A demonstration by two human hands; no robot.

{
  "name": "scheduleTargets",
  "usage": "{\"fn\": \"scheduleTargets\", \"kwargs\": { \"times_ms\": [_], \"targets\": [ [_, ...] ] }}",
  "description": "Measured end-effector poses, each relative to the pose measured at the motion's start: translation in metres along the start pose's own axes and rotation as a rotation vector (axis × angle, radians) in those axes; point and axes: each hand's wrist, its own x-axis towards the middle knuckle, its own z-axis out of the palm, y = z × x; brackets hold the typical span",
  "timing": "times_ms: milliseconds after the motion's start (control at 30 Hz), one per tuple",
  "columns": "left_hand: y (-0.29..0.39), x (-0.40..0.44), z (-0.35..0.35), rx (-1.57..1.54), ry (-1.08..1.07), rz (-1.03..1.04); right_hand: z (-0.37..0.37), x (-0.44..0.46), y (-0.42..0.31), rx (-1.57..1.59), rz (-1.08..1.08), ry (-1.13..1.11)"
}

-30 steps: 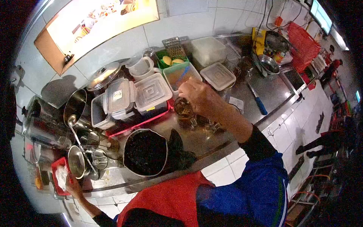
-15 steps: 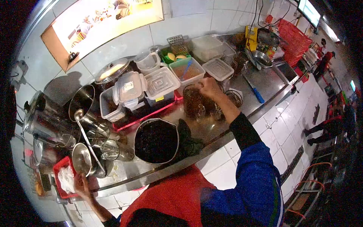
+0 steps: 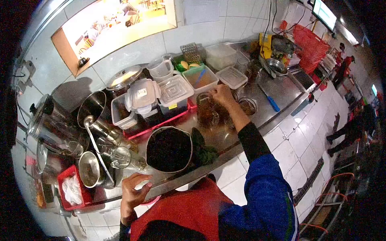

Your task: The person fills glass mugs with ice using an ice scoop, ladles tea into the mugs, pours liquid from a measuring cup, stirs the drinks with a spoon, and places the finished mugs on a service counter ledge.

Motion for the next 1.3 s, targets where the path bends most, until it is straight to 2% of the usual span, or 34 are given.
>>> {"fn": "scheduleTargets", "kwargs": {
  "times_ms": [33,67,233,300,333,367,433,500,533,633,700,767,833,900,933,967,1033,1100,1133,1200,1300],
  "targets": [
    [0.002,0.005,0.005,0.005,0.009,0.0,-0.002,0.0,-0.004,0.045,0.003,-0.021],
    [0.002,0.009,0.011,-0.011,-0.008,0.004,0.0,0.002,-0.003,0.106,-0.015,0.057],
    [0.016,0.048,0.036,-0.038,-0.044,0.019,0.003,0.008,0.001,0.145,-0.122,0.022],
    [0.016,0.072,0.047,-0.129,-0.001,-0.061,-0.01,0.013,-0.011,0.155,-0.189,0.017],
    [0.011,0.087,0.054,-0.168,0.023,-0.072,-0.021,0.014,-0.019,0.287,-0.144,-0.025],
    [0.007,0.106,0.063,-0.415,0.03,-0.214,-0.015,0.014,-0.012,0.295,-0.153,-0.036],
    [0.008,0.155,0.07,-0.606,0.063,-0.26,0.002,0.015,0.005,0.323,-0.384,-0.108],
    [-0.005,0.206,0.077,-0.73,0.039,-0.369,-0.013,0.018,-0.004,0.31,-0.413,-0.172],
    [-0.014,0.232,0.08,-0.787,0.035,-0.412,-0.02,0.021,-0.009,0.328,-0.349,-0.161],
    [-0.04,0.297,0.097,-0.966,0.15,-0.451,-0.019,0.028,0.0,0.366,-0.275,-0.171],
    [-0.06,0.332,0.103,-1.066,0.243,-0.469,-0.007,0.028,0.01,0.395,-0.394,-0.35],
    [-0.071,0.36,0.112,-1.062,0.307,-0.512,-0.017,0.029,0.005,0.44,-0.388,-0.347],
    [-0.081,0.379,0.121,-1.062,0.369,-0.564,-0.022,0.032,0.005,0.4,-0.324,-0.195],
    [-0.091,0.396,0.129,-1.092,0.451,-0.62,-0.01,0.032,0.015,0.485,-0.362,-0.179],
    [-0.1,0.405,0.132,-1.23,0.468,-0.666,-0.008,0.032,0.016,0.505,-0.463,-0.229],
    [-0.108,0.414,0.135,-1.23,0.469,-0.667,-0.006,0.033,0.018,0.524,-0.566,-0.28],
    [-0.113,0.424,0.141,-1.287,0.549,-0.706,-0.039,0.037,0.004,0.537,-0.587,-0.247],
    [-0.12,0.428,0.145,-1.32,0.491,-0.677,-0.072,0.041,-0.004,0.595,-0.709,-0.29],
    [-0.121,0.431,0.143,-1.301,0.527,-0.644,-0.085,0.041,-0.006,0.598,-0.7,-0.292],
    [-0.131,0.437,0.145,-1.231,0.591,-0.582,-0.112,0.041,-0.007,0.537,-0.839,-0.23],
    [-0.133,0.432,0.14,-1.173,0.61,-0.613,-0.159,0.036,-0.002,0.429,-0.766,-0.14]
  ]
}}
